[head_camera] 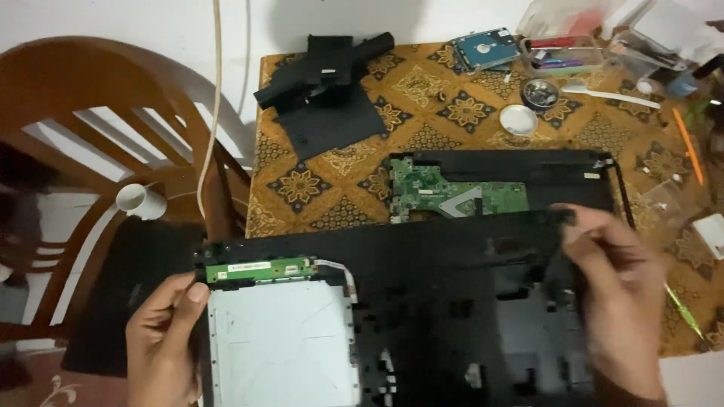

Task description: Connecting and disconnecting internal ribbon cables and components during a laptop repair.

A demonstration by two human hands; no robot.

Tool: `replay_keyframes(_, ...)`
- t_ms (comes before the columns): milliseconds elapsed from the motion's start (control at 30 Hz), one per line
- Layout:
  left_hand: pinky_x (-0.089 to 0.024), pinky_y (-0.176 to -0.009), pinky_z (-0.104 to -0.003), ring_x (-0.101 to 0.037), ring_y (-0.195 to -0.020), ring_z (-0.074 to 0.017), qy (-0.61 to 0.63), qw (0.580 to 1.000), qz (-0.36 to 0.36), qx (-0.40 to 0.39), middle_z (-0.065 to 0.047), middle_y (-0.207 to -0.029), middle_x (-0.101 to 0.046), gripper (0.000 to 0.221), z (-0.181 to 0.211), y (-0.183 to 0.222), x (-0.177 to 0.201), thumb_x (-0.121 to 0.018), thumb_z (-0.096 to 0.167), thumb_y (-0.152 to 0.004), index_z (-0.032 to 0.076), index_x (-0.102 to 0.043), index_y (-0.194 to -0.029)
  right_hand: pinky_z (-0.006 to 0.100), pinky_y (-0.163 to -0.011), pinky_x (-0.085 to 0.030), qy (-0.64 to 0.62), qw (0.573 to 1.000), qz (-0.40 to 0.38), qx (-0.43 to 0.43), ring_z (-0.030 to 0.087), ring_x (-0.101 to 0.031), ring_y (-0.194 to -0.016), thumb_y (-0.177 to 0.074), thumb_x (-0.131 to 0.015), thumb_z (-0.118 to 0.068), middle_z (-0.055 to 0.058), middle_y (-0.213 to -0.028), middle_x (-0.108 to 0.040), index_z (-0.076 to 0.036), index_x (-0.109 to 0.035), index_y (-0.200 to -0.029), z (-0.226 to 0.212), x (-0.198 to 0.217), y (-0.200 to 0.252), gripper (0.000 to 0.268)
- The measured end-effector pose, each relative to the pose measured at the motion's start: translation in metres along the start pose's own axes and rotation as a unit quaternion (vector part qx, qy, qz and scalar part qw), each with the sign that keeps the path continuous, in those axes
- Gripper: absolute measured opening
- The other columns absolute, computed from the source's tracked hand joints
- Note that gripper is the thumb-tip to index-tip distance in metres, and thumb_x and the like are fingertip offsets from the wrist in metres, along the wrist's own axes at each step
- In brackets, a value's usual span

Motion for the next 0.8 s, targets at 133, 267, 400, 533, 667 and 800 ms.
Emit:
replay_keyframes(133,-0.035,-0.064,-0.025,-0.049,-0.076,-0.0110,-0.051,0.996,0.062,0.041,-0.002,-0.082,-0.056,0.024,-0.036,-0.005,0.049,-0.065,0.023,-0.105,0.001,-0.070,-0.099,0.036,-0.105,-0.048,0.063,0.995,-0.068,-0.040,0.020,-0.067,-0.114,-0.095,-0.062,-0.014,0.007,-0.121,-0.074,-0.007,-0.070,-0.121,0.026,-0.039,0.007,0.029)
replay_keyframes(267,-0.014,-0.040,-0.029,-0.023,-0.043,-0.0121,-0.209,0.938,0.202,0.188,-0.009,-0.062,-0.045,0.040,-0.055,0.016,0.102,-0.070,0.044,-0.099,0.015,-0.074,-0.127,0.030,-0.081,-0.058,0.035,0.979,-0.197,0.028,0.017,-0.075,-0.088,-0.098,-0.063,-0.016,0.005,-0.100,-0.081,-0.010,-0.078,-0.109,0.063,-0.086,0.021,0.020)
replay_keyframes(400,-0.018,-0.054,-0.033,-0.028,-0.060,-0.0131,-0.228,0.941,0.159,0.191,-0.009,-0.075,-0.047,0.041,-0.391,-0.161,0.355,-0.064,0.046,-0.100,0.015,-0.071,-0.126,0.032,-0.084,-0.061,0.048,0.971,-0.210,-0.104,0.018,-0.077,-0.093,-0.094,-0.068,-0.017,0.005,-0.100,-0.083,-0.008,-0.080,-0.109,0.070,-0.112,0.030,0.022)
replay_keyframes(533,-0.023,-0.072,-0.038,-0.034,-0.083,-0.0146,-0.242,0.943,0.111,0.199,-0.008,-0.092,-0.049,0.043,-0.448,-0.119,0.400,-0.057,0.050,-0.102,0.015,-0.067,-0.126,0.034,-0.088,-0.061,0.080,0.949,-0.225,-0.208,0.018,-0.077,-0.098,-0.092,-0.070,-0.019,0.005,-0.102,-0.082,-0.009,-0.081,-0.114,0.068,-0.133,0.040,0.026)
replay_keyframes(667,-0.028,-0.090,-0.044,-0.040,-0.106,-0.0163,-0.252,0.944,0.065,0.202,-0.007,-0.109,-0.052,0.045,-0.474,-0.054,0.421,-0.050,0.053,-0.104,0.016,-0.063,-0.125,0.037,-0.092,-0.059,0.082,0.944,-0.209,-0.242,0.020,-0.077,-0.102,-0.093,-0.070,-0.017,0.006,-0.103,-0.081,-0.008,-0.081,-0.110,0.064,-0.135,0.037,0.022)
replay_keyframes(800,-0.032,-0.104,-0.048,-0.045,-0.123,-0.0178,-0.259,0.944,0.024,0.205,-0.006,-0.122,-0.054,0.047,-0.381,-0.094,0.322,-0.045,0.056,-0.106,0.016,-0.060,-0.125,0.037,-0.084,-0.062,0.103,0.943,-0.189,-0.254,0.023,-0.075,-0.098,-0.094,-0.064,-0.015,0.010,-0.112,-0.081,-0.008,-0.076,-0.121,0.067,-0.115,0.032,0.031)
Point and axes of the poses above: each hand's wrist, its own y-axis away from the middle knuckle, its own x-axis out of the back of the hand, z = x × y, the point moved 8 cm from there along -y, towards the middle knuckle
